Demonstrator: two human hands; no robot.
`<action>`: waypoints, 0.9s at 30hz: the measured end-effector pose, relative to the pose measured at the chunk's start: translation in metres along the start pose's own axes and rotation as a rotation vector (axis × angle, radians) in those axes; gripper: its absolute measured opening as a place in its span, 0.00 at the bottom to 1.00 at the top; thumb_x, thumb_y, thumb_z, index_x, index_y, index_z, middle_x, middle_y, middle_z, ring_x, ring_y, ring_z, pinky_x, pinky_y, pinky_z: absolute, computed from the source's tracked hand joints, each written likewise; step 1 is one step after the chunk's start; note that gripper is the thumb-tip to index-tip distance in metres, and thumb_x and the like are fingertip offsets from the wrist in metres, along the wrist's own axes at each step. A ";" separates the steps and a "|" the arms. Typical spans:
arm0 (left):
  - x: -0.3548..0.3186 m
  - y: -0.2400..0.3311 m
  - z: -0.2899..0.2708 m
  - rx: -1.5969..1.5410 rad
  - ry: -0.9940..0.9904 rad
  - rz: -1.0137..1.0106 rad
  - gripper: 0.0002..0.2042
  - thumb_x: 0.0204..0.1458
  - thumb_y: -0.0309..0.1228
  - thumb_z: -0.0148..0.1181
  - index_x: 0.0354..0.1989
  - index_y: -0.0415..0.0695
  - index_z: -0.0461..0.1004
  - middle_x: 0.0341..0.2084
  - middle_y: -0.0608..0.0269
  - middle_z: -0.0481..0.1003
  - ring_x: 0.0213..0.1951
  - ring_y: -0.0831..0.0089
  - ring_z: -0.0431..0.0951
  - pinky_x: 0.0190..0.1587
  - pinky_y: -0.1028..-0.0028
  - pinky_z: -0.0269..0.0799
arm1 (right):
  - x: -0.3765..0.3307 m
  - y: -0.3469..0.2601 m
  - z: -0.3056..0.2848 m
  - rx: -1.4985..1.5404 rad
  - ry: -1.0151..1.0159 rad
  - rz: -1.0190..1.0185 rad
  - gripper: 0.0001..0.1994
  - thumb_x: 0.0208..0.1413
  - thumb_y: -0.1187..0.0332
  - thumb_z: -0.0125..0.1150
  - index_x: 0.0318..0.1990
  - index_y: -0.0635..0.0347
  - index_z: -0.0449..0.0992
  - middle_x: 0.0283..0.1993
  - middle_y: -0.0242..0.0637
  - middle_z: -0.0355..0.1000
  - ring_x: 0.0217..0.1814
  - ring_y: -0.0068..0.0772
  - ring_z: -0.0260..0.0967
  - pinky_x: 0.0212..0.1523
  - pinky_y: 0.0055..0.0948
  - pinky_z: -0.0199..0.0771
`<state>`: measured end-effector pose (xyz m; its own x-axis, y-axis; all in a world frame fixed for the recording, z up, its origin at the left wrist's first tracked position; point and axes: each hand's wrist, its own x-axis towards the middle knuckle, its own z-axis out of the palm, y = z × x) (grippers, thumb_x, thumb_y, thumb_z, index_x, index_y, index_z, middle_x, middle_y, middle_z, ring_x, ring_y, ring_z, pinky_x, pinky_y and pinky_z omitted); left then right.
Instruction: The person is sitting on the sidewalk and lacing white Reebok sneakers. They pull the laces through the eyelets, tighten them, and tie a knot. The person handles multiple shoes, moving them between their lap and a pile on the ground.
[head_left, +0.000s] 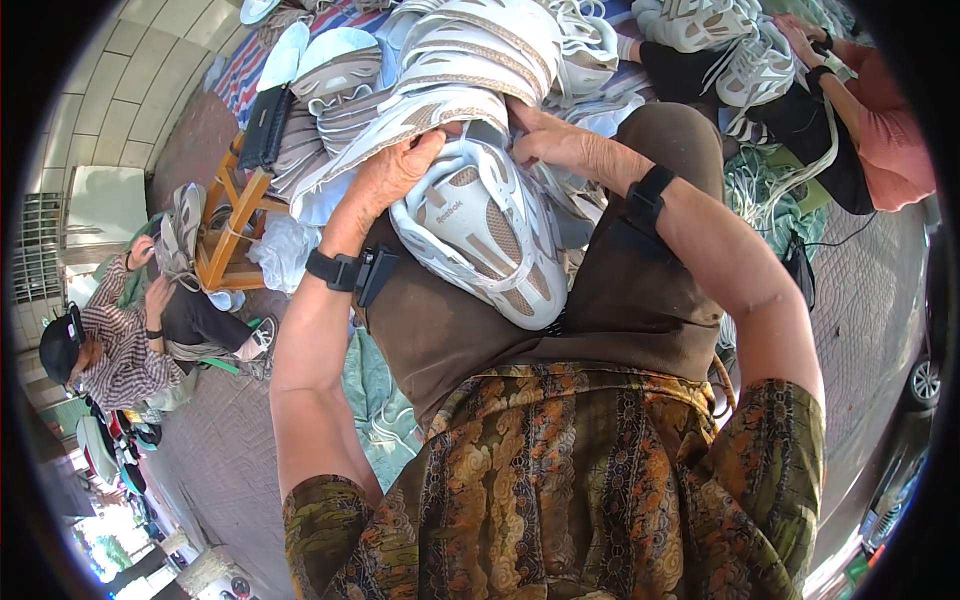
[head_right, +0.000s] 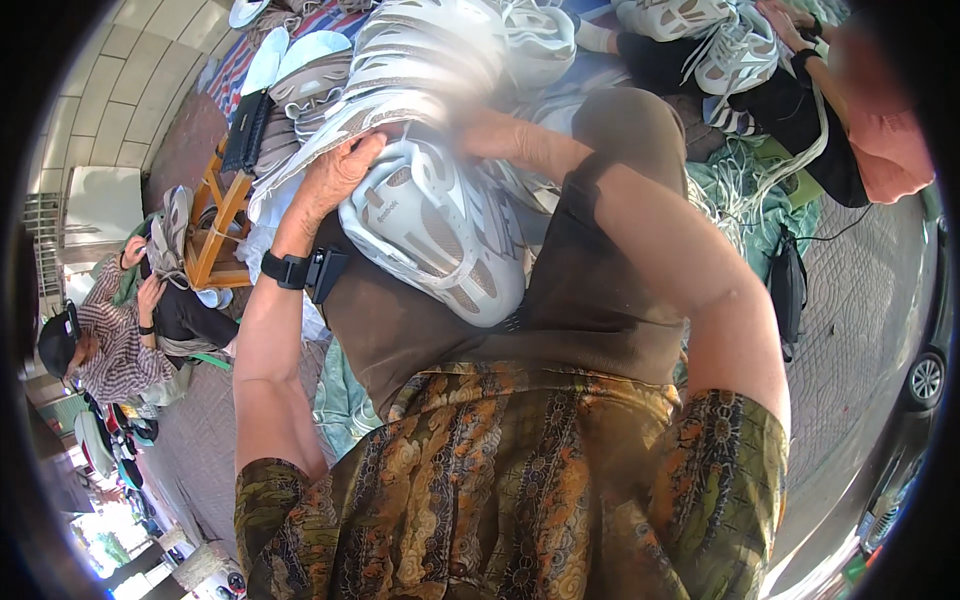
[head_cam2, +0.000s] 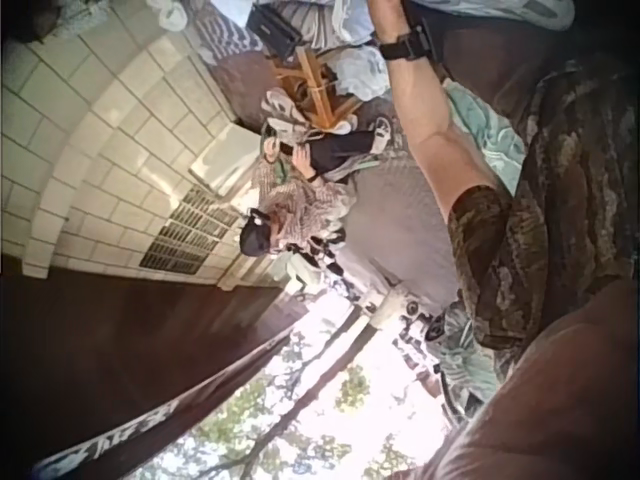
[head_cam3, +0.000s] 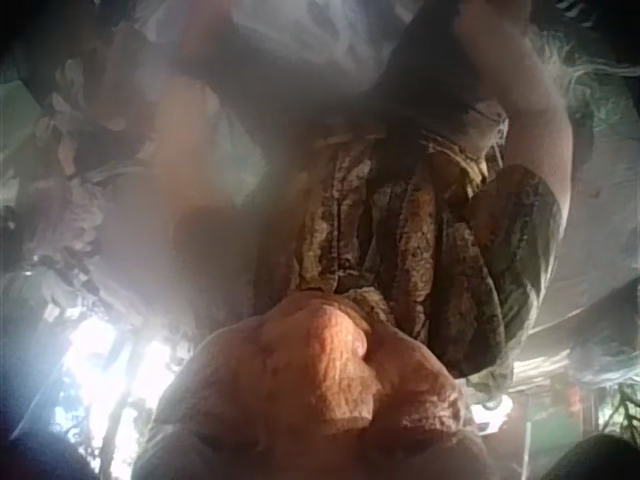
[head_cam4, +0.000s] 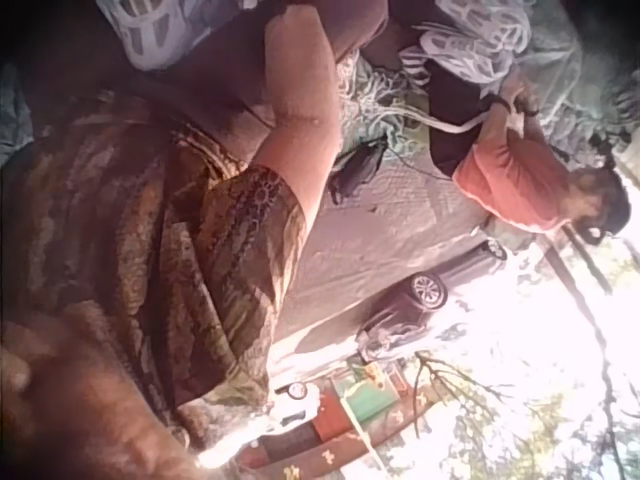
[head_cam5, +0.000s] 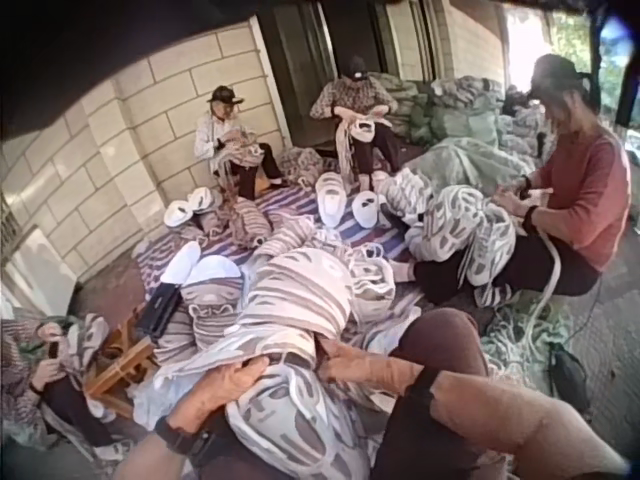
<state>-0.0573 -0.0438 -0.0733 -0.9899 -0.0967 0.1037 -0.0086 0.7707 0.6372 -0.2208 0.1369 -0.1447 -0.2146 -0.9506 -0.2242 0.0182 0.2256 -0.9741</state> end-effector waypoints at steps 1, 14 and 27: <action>0.001 0.004 -0.001 -0.020 -0.012 -0.026 0.15 0.57 0.36 0.54 0.49 0.41 0.75 0.43 0.57 0.78 0.47 0.65 0.75 0.51 0.68 0.69 | 0.003 0.005 0.000 0.038 0.029 -0.042 0.48 0.38 0.75 0.54 0.72 0.55 0.41 0.67 0.43 0.53 0.64 0.35 0.55 0.55 0.28 0.65; -0.023 -0.026 0.008 0.446 0.033 0.219 0.16 0.55 0.29 0.57 0.53 0.51 0.73 0.51 0.56 0.74 0.53 0.58 0.73 0.55 0.64 0.69 | -0.001 -0.012 0.005 0.310 0.048 -0.155 0.43 0.39 0.72 0.54 0.69 0.65 0.50 0.61 0.38 0.59 0.58 0.30 0.58 0.58 0.25 0.59; -0.049 -0.075 0.010 1.931 0.341 0.695 0.26 0.64 0.46 0.38 0.68 0.53 0.51 0.68 0.60 0.51 0.67 0.67 0.56 0.68 0.69 0.53 | -0.032 -0.038 0.010 -0.069 0.066 -0.153 0.39 0.47 0.66 0.61 0.67 0.68 0.52 0.57 0.45 0.62 0.51 0.31 0.66 0.56 0.31 0.66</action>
<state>-0.0100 -0.0907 -0.1335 -0.8354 0.5229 0.1695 -0.0579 0.2230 -0.9731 -0.2045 0.1563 -0.1013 -0.2732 -0.9595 -0.0687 -0.0863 0.0956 -0.9917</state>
